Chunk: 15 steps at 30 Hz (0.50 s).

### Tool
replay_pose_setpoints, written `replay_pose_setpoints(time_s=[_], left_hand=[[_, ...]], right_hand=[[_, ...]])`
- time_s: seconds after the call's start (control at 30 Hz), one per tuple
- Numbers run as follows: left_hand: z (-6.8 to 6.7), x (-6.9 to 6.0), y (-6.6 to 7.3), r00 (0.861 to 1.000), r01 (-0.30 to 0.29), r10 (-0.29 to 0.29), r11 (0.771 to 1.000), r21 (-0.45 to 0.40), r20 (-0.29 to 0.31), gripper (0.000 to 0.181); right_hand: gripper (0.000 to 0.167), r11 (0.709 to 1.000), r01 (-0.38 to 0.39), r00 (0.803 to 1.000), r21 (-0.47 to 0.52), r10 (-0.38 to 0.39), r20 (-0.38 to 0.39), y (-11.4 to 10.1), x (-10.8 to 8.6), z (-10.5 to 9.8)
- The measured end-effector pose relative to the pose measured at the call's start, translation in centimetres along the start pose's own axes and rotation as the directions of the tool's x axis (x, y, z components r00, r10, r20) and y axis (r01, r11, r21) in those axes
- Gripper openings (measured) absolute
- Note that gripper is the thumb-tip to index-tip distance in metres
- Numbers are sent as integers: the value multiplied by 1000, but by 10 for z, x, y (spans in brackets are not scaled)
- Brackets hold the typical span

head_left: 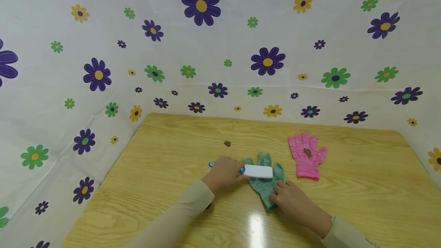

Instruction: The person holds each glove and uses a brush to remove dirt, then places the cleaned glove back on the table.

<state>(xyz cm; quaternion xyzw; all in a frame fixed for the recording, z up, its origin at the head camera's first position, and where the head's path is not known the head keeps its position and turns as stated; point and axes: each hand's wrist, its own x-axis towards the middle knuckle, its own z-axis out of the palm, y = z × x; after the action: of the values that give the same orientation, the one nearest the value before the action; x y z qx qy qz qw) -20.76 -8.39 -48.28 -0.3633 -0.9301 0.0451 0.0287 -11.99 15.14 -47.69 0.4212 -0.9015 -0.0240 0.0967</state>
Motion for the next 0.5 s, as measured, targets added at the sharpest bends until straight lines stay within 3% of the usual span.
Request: replay_pose_setpoints(time_s=[0.17, 0.23, 0.5], left_hand=[[-3, 3, -13, 998, 58, -57, 995, 84, -25, 43], [-5, 2, -11, 998, 52, -48, 994, 92, -45, 45], [-8, -7, 10, 1000, 0, 2, 994, 111, -22, 47]], right_hand=[[11, 1000, 13, 1000, -10, -13, -14, 0, -2, 2], [11, 1000, 13, 1000, -8, -13, -13, -1, -3, 3], [10, 1000, 9, 1000, -6, -9, -5, 0, -1, 4]])
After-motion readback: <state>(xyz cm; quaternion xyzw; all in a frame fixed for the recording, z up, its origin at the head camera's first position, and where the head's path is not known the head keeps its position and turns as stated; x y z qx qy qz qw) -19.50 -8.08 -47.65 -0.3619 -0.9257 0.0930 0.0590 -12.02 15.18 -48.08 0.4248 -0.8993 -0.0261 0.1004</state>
